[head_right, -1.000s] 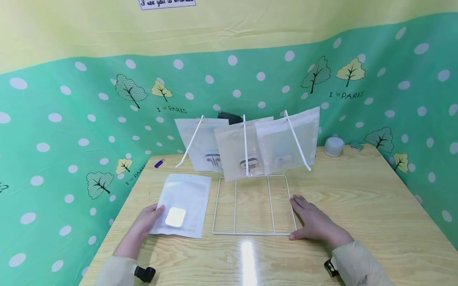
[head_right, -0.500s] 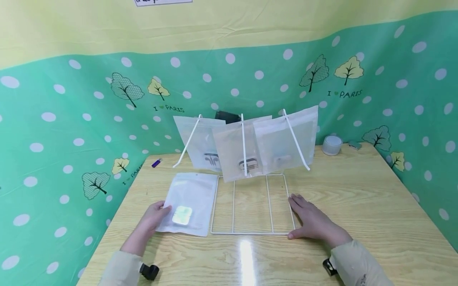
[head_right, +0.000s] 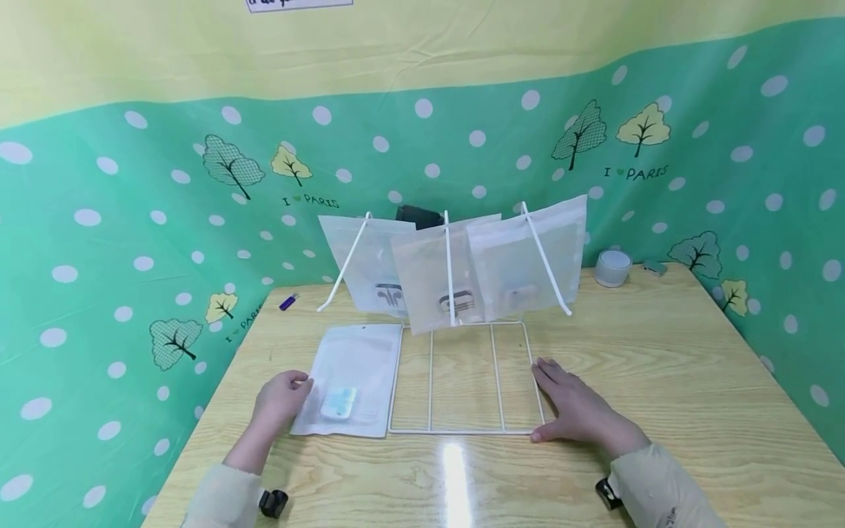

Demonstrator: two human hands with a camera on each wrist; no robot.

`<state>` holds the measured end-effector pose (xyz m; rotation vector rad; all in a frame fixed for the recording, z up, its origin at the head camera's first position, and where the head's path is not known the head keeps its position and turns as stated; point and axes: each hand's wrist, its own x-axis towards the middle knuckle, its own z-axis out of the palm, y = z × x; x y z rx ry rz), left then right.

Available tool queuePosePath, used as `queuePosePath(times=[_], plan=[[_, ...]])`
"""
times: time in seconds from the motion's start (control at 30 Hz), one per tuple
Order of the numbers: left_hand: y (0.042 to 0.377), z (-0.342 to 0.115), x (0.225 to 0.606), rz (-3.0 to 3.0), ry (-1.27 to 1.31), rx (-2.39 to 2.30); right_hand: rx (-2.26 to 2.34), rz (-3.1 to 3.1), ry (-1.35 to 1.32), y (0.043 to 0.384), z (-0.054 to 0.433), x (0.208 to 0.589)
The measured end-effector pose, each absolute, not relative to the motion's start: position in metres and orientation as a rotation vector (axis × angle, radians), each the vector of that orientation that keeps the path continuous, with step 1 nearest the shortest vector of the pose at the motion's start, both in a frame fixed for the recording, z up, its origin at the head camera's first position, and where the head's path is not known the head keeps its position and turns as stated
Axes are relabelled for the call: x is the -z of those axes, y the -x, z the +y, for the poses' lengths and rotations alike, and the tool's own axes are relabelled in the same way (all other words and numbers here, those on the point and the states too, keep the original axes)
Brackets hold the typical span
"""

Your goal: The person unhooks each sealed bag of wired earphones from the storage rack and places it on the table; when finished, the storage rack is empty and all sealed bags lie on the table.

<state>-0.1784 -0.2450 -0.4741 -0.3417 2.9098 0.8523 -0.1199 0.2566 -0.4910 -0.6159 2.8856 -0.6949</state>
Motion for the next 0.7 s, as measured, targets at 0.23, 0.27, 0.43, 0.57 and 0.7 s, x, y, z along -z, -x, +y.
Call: queuePosePath(times=[0.23, 0.27, 0.43, 0.57, 0.7], plan=[[0.184, -0.240, 0.460, 3.046, 0.332, -0.863, 0.695, 2.894, 0.613, 0.119, 0.259, 0.491], [0.186, -0.239, 0.458, 3.059, 0.312, -0.894, 0.697, 2.895, 0.615, 0.119, 0.260, 0.490], [0.197, -0.229, 0.453, 3.038, 0.200, -1.110, 0.706, 2.900, 0.621, 0.119, 0.261, 0.491], [0.207, -0.219, 0.450, 2.936, 0.131, -1.296, 0.710, 2.899, 0.628, 0.119, 0.261, 0.493], [0.219, -0.209, 0.448, 2.819, 0.068, -1.418, 0.703, 2.897, 0.639, 0.119, 0.260, 0.494]])
